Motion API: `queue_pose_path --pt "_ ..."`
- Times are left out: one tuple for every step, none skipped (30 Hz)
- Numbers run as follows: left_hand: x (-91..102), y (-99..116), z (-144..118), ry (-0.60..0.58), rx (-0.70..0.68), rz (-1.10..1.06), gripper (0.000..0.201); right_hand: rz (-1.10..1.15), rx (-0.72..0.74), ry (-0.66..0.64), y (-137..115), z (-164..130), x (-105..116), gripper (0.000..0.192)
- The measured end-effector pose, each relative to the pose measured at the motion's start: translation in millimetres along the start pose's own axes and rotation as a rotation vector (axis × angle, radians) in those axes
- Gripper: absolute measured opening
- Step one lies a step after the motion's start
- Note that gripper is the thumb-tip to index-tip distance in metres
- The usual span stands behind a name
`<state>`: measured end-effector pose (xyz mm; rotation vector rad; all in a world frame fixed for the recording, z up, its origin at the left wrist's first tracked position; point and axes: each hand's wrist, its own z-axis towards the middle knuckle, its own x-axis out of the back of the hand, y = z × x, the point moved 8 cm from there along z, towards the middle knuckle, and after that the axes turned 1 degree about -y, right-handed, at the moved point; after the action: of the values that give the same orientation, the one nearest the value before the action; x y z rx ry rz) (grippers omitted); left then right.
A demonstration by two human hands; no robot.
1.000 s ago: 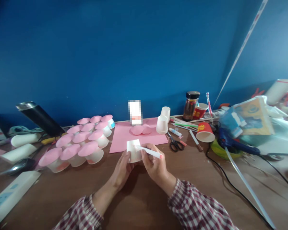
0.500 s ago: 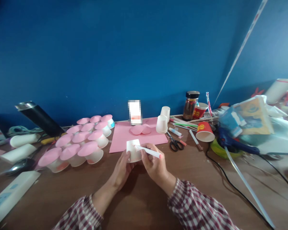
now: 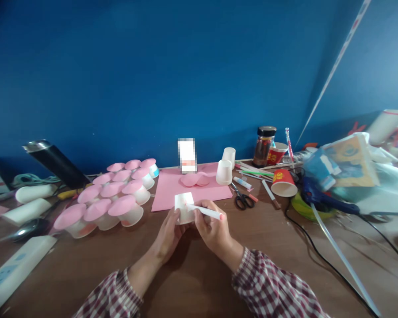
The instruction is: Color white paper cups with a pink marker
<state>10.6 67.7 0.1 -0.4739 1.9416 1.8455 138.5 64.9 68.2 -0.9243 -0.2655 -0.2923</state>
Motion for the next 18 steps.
queue_pose_path --pt "-0.2 1 0 -0.001 -0.002 0.002 0.034 0.004 -0.003 -0.001 1 0 0 0.006" --pt "-0.7 1 0 -0.007 -0.005 0.006 0.033 0.010 -0.007 -0.003 2 -1 -1 0.006" --pt "-1.3 2 0 -0.015 -0.011 0.011 0.031 0.019 -0.009 -0.007 3 -2 -1 0.006" --pt "-1.6 3 0 -0.021 -0.018 0.014 0.029 0.031 -0.009 -0.012 3 -2 -2 0.007" --pt "-1.8 3 0 -0.026 -0.024 0.013 0.027 0.042 -0.005 -0.013 3 -3 -2 0.008" --pt "-2.1 4 0 -0.031 -0.028 0.008 0.026 0.048 0.007 -0.008 2 -4 -2 0.009" --pt "-2.6 4 0 -0.038 -0.028 -0.002 0.026 0.043 0.024 0.000 0 -5 -1 0.010" --pt "-2.9 4 0 -0.041 -0.023 -0.012 0.026 0.026 0.045 0.010 -3 -5 0 0.010" --pt "-3.0 3 0 -0.039 -0.012 -0.020 0.027 0.002 0.069 0.017 -7 -5 1 0.010" --pt "-3.2 3 -1 -0.036 0.001 -0.024 0.028 -0.027 0.092 0.017 -10 -5 1 0.010" --pt "-3.1 2 -1 -0.030 0.009 -0.026 0.029 -0.054 0.113 0.010 -13 -5 1 0.010" --pt "-2.9 2 -1 -0.023 0.010 -0.029 0.030 -0.075 0.130 -0.002 -16 -4 0 0.010" --pt "-2.6 3 -1 -0.016 0.007 -0.035 0.030 -0.089 0.145 -0.010 -18 -4 0 0.010" --pt "-2.2 3 -1 -0.011 0.002 -0.041 0.031 -0.098 0.157 -0.013 -20 -4 -1 0.011" --pt "-1.9 3 -1 -0.008 -0.004 -0.046 0.031 -0.104 0.166 -0.012 -20 -4 -1 0.011" --pt "-1.5 3 -1 -0.007 -0.007 -0.050 0.031 -0.109 0.171 -0.006 -20 -4 0 0.011" --pt "-0.9 2 -1 -0.004 -0.007 -0.051 0.031 -0.113 0.172 0.001 -20 -4 0 0.011" --pt "-0.3 1 -1 -0.003 -0.005 -0.050 0.032 -0.117 0.169 0.007 -19 -4 0 0.010"
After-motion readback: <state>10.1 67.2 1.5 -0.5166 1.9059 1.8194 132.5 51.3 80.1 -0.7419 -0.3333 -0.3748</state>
